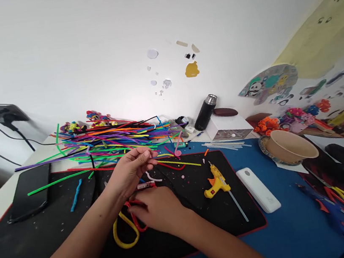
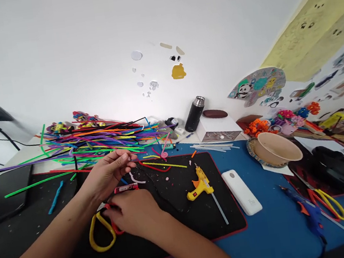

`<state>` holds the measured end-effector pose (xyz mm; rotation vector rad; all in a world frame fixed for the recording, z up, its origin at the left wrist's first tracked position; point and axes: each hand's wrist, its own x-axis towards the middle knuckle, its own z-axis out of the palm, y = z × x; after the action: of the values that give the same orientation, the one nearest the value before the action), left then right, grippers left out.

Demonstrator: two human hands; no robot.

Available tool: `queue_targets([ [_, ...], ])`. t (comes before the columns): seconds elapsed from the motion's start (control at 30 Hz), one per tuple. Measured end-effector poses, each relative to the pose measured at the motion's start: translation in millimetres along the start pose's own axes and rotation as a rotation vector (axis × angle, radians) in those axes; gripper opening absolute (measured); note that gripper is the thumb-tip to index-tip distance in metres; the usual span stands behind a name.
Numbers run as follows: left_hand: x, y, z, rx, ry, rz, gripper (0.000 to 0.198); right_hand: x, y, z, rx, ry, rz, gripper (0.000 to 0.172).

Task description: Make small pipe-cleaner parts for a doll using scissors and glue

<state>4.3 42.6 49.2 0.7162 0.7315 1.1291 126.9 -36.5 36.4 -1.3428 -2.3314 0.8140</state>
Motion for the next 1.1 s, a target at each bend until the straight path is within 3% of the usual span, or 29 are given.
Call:
queue_targets([
  [0.17, 2, -16, -9.4, -0.068, 0.078, -0.009, 0.018, -1, 39, -13, 0.453, 0.399, 0.153, 0.025],
  [0.33, 1, -28, -12.5, -0.073, 0.100, 0.014, 0.022, 9, 60, -21, 0.689, 0.605, 0.195, 0.035],
  [0.5, -3, -34, -11.9, -0.026, 0.134, 0.037, 0.033, 13, 66, -18, 0.774, 0.605, 0.181, 0.037],
  [0.73, -7, -41, -11.0, 0.047, 0.151, 0.017, 0.035, 0, 76, -15, 0.724, 0.534, 0.165, 0.028],
  [1.1, -16, -45, -1.3, 0.267, 0.119, 0.129, 0.033, 4, 84, -8, 1.082, 0.361, 0.188, 0.036],
])
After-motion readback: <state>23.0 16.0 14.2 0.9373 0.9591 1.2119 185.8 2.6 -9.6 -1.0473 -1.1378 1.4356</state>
